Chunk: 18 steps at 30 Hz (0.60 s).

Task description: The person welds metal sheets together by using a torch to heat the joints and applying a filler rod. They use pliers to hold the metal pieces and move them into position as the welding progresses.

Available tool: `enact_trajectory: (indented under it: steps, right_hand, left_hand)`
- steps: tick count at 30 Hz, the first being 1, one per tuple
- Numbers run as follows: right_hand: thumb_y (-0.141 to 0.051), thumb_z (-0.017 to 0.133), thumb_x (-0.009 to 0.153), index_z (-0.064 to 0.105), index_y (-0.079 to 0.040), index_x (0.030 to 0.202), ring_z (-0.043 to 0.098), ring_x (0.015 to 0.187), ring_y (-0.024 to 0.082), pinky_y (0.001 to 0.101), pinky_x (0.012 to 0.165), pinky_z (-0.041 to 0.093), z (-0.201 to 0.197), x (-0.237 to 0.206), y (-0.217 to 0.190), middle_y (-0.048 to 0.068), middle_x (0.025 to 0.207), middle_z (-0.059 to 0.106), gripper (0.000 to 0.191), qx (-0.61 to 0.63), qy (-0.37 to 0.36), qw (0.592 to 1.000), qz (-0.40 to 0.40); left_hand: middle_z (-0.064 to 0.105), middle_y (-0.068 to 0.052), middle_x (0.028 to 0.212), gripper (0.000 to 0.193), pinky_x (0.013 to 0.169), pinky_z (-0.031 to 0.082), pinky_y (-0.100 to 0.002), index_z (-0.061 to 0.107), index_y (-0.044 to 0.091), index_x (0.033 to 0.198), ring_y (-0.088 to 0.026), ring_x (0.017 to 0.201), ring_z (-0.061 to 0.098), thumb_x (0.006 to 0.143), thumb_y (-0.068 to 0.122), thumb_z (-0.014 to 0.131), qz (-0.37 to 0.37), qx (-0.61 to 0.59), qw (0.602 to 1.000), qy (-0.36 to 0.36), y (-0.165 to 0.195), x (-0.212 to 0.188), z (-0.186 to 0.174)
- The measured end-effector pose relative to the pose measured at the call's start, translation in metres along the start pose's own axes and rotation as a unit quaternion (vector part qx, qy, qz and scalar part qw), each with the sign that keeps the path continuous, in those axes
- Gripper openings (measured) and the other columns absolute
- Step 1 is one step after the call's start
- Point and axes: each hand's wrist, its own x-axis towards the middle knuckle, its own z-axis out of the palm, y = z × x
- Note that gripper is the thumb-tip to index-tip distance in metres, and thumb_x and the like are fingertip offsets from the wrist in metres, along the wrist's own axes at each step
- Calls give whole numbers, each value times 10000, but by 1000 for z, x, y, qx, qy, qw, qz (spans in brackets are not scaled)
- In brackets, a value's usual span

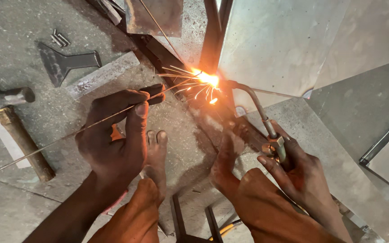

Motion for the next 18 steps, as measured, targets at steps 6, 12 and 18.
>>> enact_trajectory:
  steps: [6, 12, 18]
  right_hand:
    - [-96, 744, 887, 497, -2, 1491, 683, 910, 102, 264, 830, 570, -1, -1, 5, 53, 1051, 736, 660, 32, 5, 999, -19]
    - [-109, 764, 850, 469, -7, 1534, 670, 865, 98, 268, 830, 549, -5, -5, 8, 65, 931, 753, 752, 12, -1, 1000, 4]
    - [-110, 780, 830, 530, 4, 1466, 680, 850, 94, 270, 803, 549, -7, -5, 8, 61, 920, 764, 692, -6, -15, 1000, -1]
  left_hand:
    - [710, -127, 1175, 110, 891, 610, -258, 605, -24, 1176, -198, 1054, 754, 1068, -45, 601, -39, -71, 997, -14, 6, 4, 1]
    - [716, -174, 1161, 143, 851, 600, -256, 599, -32, 1210, -216, 1015, 748, 1072, -57, 628, -12, -14, 1000, -9, 5, 1, 0]
    - [750, -158, 1162, 148, 774, 632, -243, 568, -48, 1219, -214, 1054, 795, 1079, -57, 613, -18, -87, 994, -56, 3, -1, 4]
